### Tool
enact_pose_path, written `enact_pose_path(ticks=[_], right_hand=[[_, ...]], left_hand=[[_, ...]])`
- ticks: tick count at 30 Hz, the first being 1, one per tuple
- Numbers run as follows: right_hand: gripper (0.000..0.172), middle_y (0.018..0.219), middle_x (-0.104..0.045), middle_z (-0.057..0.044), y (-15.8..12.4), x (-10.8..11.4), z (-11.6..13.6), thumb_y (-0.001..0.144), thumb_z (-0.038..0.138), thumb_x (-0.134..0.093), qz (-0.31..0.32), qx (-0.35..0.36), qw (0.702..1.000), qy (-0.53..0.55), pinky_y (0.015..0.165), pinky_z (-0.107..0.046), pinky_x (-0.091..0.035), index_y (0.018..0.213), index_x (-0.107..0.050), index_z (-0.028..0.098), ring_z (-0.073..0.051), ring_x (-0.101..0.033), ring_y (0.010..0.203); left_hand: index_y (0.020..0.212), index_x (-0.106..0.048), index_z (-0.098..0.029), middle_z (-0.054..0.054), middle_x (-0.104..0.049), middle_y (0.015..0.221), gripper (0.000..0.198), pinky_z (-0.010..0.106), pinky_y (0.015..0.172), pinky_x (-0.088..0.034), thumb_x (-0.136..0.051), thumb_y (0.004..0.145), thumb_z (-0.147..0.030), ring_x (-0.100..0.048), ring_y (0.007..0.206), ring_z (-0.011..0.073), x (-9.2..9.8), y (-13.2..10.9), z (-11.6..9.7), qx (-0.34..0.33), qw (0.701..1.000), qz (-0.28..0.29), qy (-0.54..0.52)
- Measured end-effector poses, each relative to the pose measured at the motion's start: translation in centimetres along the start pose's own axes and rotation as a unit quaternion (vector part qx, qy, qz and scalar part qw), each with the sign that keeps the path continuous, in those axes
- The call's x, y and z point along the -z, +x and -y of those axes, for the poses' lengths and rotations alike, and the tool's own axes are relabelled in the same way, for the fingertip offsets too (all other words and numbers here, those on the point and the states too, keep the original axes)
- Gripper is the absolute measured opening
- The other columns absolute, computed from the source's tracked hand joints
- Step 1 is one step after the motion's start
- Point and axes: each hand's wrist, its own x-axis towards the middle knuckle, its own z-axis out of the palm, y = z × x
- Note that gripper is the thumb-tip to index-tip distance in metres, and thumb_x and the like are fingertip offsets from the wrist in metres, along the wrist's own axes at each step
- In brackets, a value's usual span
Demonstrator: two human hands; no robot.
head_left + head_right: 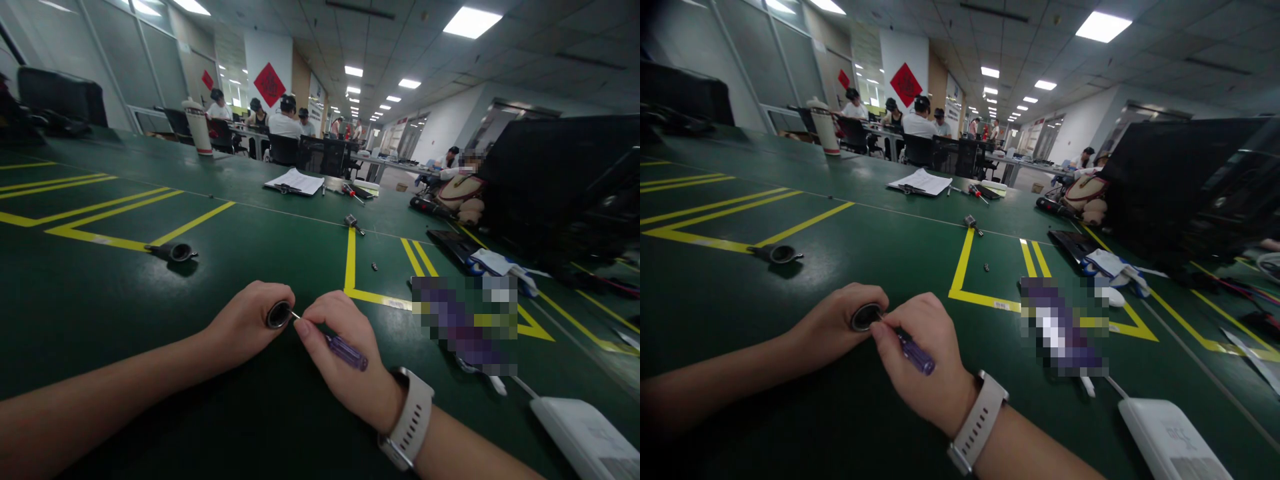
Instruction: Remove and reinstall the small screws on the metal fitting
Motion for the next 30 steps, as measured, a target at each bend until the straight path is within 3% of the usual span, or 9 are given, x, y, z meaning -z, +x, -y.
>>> enact_pose_path(ticks=[4, 7, 11, 14, 17, 21, 24, 27, 30], right_hand=[[0.013, 0.074, -0.059, -0.002, -0.1, -0.4, -0.2, 0.083, 0.02, -0.054, -0.016, -0.025, 1.0, 0.004, 0.07, -0.031, -0.042, 0.072, -0.058, 0.019, -0.015, -0.055, 0.072], [0.014, 0.071, -0.059, -0.001, 0.0, -0.4, -0.2, 0.083, 0.023, -0.055, -0.024, -0.101, 0.993, 0.051, 0.066, -0.03, -0.042, 0.07, -0.06, 0.018, -0.014, -0.054, 0.069], [0.017, 0.067, -0.059, 0.0, 0.4, -0.3, -0.6, 0.081, 0.029, -0.057, -0.015, -0.225, 0.959, 0.171, 0.06, -0.027, -0.04, 0.069, -0.064, 0.018, -0.013, -0.052, 0.064], [0.019, 0.069, -0.063, 0.0, 0.6, -0.3, -1.1, 0.079, 0.034, -0.06, -0.026, -0.266, 0.926, 0.268, 0.064, -0.026, -0.041, 0.069, -0.065, 0.019, -0.013, -0.055, 0.067], [0.019, 0.07, -0.064, 0.0, 0.5, -0.4, -1.1, 0.079, 0.034, -0.06, -0.034, -0.269, 0.922, 0.278, 0.066, -0.027, -0.041, 0.07, -0.065, 0.019, -0.013, -0.055, 0.069], [0.017, 0.068, -0.06, 0.0, 0.1, -0.3, -0.3, 0.081, 0.03, -0.057, -0.033, -0.195, 0.97, 0.142, 0.063, -0.028, -0.04, 0.072, -0.066, 0.019, -0.014, -0.053, 0.066], [0.015, 0.068, -0.059, 0.0, 0.0, -0.3, 0.2, 0.08, 0.027, -0.058, -0.034, -0.16, 0.983, 0.09, 0.064, -0.029, -0.041, 0.07, -0.065, 0.019, -0.014, -0.053, 0.066], [0.017, 0.068, -0.061, -0.001, 0.2, -0.4, -0.1, 0.08, 0.027, -0.057, -0.025, -0.202, 0.969, 0.139, 0.064, -0.028, -0.041, 0.068, -0.065, 0.019, -0.014, -0.054, 0.065], [0.021, 0.067, -0.064, -0.001, 0.5, -0.5, -0.8, 0.081, 0.031, -0.057, -0.028, -0.263, 0.93, 0.255, 0.068, -0.028, -0.042, 0.065, -0.063, 0.018, -0.013, -0.056, 0.067]], left_hand=[[0.065, -0.05, -0.018, -0.002, -0.055, 0.061, 0.005, 0.026, 0.057, -0.035, -0.048, 0.069, -0.015, -0.05, 0.059, 0.014, -0.1, -0.1, -0.1, 0.016, 1.0, -0.003, 0.023], [0.064, -0.05, -0.017, -0.002, -0.054, 0.061, 0.006, 0.027, 0.058, -0.035, -0.046, 0.07, -0.016, -0.049, 0.059, 0.0143, 0.0, -0.2, -0.2, 0.03, 0.999, -0.002, 0.031], [0.065, -0.05, -0.017, -0.002, -0.053, 0.061, 0.009, 0.027, 0.057, -0.035, -0.045, 0.072, -0.017, -0.049, 0.059, 0.0142, -0.1, -0.2, 0.0, 0.035, 0.999, -0.009, 0.027], [0.066, -0.051, -0.017, -0.002, -0.054, 0.062, 0.008, 0.026, 0.057, -0.036, -0.046, 0.072, -0.017, -0.05, 0.06, 0.014, -0.2, -0.2, 0.3, 0.027, 0.999, -0.013, 0.011], [0.066, -0.051, -0.017, -0.002, -0.053, 0.061, 0.009, 0.026, 0.058, -0.036, -0.045, 0.072, -0.016, -0.05, 0.06, 0.0134, -0.2, -0.2, 0.4, 0.022, 1.0, -0.013, 0.009], [0.063, -0.051, -0.017, -0.003, -0.053, 0.059, 0.009, 0.026, 0.058, -0.036, -0.046, 0.071, -0.016, -0.049, 0.058, 0.0127, -0.1, -0.1, 0.2, 0.016, 0.999, -0.021, 0.029], [0.063, -0.051, -0.018, -0.003, -0.055, 0.059, 0.009, 0.026, 0.059, -0.035, -0.047, 0.07, -0.016, -0.049, 0.059, 0.0131, -0.2, -0.2, 0.2, 0.001, 0.999, -0.025, 0.038], [0.064, -0.052, -0.018, -0.002, -0.055, 0.061, 0.01, 0.027, 0.06, -0.036, -0.046, 0.072, -0.016, -0.05, 0.06, 0.0137, -0.2, -0.3, 0.2, -0.012, 0.999, -0.018, 0.043], [0.064, -0.052, -0.017, -0.002, -0.056, 0.061, 0.011, 0.027, 0.061, -0.036, -0.046, 0.073, -0.015, -0.05, 0.06, 0.0132, -0.2, -0.3, 0.2, -0.024, 0.999, -0.006, 0.034]])
